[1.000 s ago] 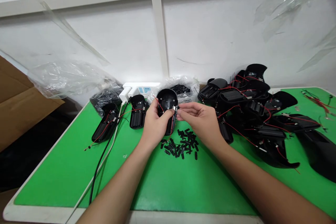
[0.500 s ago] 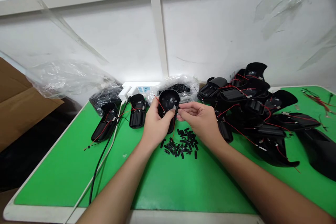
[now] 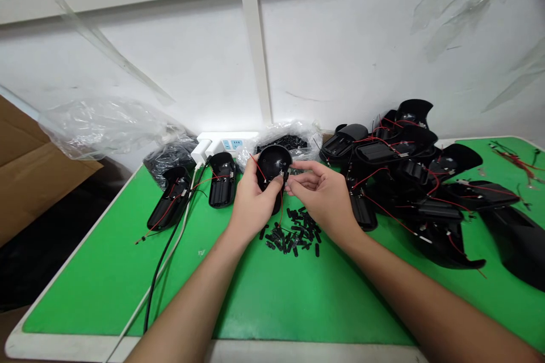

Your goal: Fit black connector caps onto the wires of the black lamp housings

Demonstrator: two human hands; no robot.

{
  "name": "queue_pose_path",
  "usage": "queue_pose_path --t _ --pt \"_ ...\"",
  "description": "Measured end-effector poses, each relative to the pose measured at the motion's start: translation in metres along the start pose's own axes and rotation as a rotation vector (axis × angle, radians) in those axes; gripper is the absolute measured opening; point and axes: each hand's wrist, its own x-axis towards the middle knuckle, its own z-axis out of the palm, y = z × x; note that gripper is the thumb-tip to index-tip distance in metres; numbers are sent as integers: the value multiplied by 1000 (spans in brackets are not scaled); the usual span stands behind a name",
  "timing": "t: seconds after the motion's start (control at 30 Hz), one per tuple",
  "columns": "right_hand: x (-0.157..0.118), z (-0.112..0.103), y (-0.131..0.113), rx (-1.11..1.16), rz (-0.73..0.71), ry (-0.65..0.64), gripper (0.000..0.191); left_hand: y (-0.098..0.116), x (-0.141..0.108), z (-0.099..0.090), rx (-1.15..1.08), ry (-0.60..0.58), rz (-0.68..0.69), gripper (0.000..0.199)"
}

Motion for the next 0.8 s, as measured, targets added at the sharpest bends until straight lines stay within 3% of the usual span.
queue_pose_path --t 0.53,0.8 --pt "2 -3 1 -157 -67 2 33 5 0 3 -377 -33 -264 38" --pt "1 -5 2 -215 -78 -4 36 7 -1 4 -334 -36 -228 46"
